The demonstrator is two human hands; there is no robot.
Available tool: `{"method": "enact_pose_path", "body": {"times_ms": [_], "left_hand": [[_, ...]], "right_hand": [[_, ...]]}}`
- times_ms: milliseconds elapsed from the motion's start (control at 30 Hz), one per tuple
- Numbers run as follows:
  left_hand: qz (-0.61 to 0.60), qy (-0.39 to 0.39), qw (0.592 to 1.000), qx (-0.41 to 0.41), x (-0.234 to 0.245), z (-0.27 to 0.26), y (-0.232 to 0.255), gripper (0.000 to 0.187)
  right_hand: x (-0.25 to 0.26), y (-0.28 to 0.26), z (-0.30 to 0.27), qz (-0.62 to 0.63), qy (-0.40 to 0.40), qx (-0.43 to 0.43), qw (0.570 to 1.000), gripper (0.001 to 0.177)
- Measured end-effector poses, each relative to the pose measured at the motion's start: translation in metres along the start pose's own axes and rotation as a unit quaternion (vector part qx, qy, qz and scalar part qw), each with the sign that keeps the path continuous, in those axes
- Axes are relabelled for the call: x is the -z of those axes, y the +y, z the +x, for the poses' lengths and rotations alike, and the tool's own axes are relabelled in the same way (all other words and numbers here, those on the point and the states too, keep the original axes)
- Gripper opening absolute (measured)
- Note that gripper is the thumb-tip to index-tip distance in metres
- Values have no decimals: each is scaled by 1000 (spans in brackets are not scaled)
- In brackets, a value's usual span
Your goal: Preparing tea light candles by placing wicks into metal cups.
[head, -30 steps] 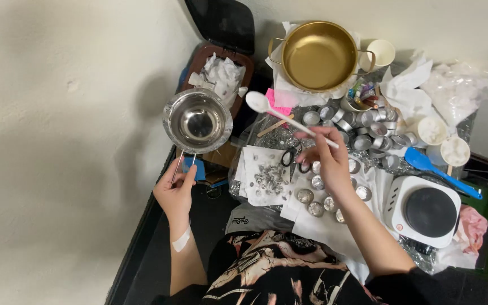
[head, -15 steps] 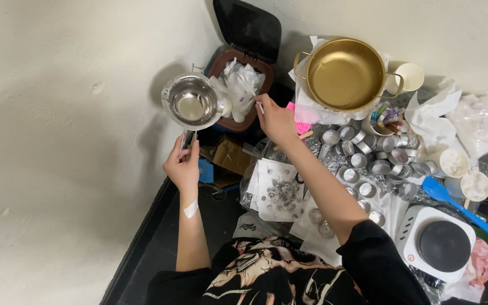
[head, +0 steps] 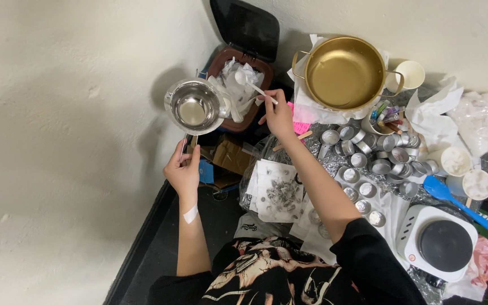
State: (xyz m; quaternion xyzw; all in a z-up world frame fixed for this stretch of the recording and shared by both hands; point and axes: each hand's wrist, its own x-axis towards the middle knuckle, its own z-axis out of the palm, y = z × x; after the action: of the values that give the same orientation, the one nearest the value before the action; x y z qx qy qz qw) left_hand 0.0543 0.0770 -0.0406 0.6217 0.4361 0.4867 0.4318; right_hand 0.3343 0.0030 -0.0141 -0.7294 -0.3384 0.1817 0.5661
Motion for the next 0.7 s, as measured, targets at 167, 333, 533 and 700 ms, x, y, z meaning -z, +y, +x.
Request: {"method": "enact_pose_path", "body": {"times_ms": [167, 333, 533, 700], "left_hand": [[13, -4, 1000, 20, -2, -4, 4, 37], [-38, -27, 999, 3, -6, -10, -3, 39], [-41, -94, 994, -22, -12, -18, 23, 38], [-64, -175, 982, -13, -32, -28, 52, 38]], "right_hand": [[17, 18, 9, 189, 4, -197, 962, 28], [90, -33, -47, 239, 26, -178, 954, 29], [217, -65, -164, 118, 163, -38, 979, 17], [247, -42, -256, 62, 295, -135, 944, 21]]}}
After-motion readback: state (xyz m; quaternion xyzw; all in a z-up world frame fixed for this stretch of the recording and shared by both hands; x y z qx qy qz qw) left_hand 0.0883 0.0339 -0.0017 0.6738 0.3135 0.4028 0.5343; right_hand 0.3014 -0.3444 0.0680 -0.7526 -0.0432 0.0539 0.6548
